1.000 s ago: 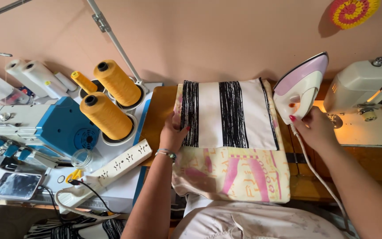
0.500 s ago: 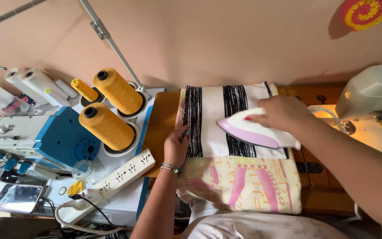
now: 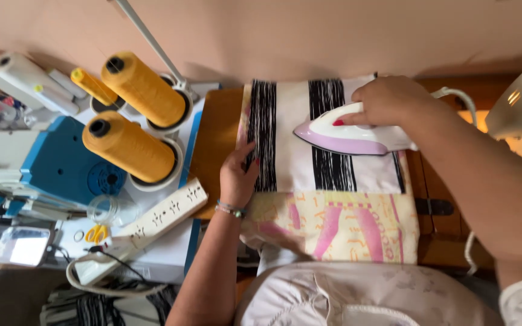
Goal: Ironing and folding small pieces of striped fabric on an ironing board
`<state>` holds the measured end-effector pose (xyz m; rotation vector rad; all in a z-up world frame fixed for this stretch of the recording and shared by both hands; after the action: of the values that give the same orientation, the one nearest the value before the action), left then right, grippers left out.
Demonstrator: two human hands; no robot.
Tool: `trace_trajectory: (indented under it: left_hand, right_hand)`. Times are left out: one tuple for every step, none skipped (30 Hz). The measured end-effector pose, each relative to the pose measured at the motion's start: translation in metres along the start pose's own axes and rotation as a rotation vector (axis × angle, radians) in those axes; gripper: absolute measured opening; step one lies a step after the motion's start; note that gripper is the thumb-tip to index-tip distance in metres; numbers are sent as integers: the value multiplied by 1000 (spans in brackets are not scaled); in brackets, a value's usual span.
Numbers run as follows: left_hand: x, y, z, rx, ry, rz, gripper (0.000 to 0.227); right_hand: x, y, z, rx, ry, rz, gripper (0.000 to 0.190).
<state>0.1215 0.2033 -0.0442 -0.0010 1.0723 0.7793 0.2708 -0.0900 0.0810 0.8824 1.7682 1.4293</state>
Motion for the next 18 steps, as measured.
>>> trace_trajectory:
  left_hand:
    - [5,-1,-4,9,17,7,43]
    - [8,-1,-8,3,14,10,43]
    - [9,-5,2,-10,-13,5,42]
    - [4,-2,0,-9,-20,3,42]
    - [-1,-1,0,-11,-22,16,44]
    - [-5,0,0,-13,-25,29,45]
    - [7,-3,-3,-8,-26,25,45]
    - [19,-5,-5,-17,-20,19,45]
    - [30,-5,-4,-32,-20,15,45]
    - [29,-7,-3,-35,-27,15,45]
    - [30,-7,-4,-33,-2,-14,46]
    - [32,-6,-5,-31,22,-42,46]
    - [25,-5,-3,-41,20,-33,46]
    - [17,-5,-2,-45,0,-19,45]
    - [8,-6,-2,-44,-20,-4,44]
    - [11,-5,-4,-50,-22,5,44]
    - [13,-5,-4,-76,-36,14,45]
    - [14,-4,-3,-103,-49,23,47]
  right_hand:
    - [5,-2,-12,18,6,8,75]
    - [10,-4,-25,48,21,24,73]
    - [10,4,-34,55,25,33,70]
    - [12,-3,-44,49,21,33,70]
    - [14,-12,-55,73,41,27,66]
    - [16,-21,-65,97,60,21,61]
    - [21,-20,-79,99,54,22,61]
    - [29,-19,-92,108,68,38,57]
    - [38,-16,-103,108,86,53,54]
    - [39,-20,-108,100,85,52,54]
    - [41,-18,-110,16,73,36,59]
    - [44,-15,-113,-68,61,21,64]
    - [43,-13,-103,-76,72,22,64]
    - [40,-8,-93,-120,53,18,66]
    - [38,-3,-84,-162,31,18,68]
    - [35,-3,-68,-167,40,22,68]
    - [31,3,-51,-226,34,8,72]
    - [27,10,-34,-284,29,-6,77]
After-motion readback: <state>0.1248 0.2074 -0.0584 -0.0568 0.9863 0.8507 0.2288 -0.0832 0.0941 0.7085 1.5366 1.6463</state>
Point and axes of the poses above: each hand's wrist, its own z-axis towards the middle knuckle, its own y-axis out of the back of the hand, x = y × z, the point moved 8 cm from there along z, towards the middle knuckle, and after that the axes turned 7 degrees about -x, right-handed, at the moved point
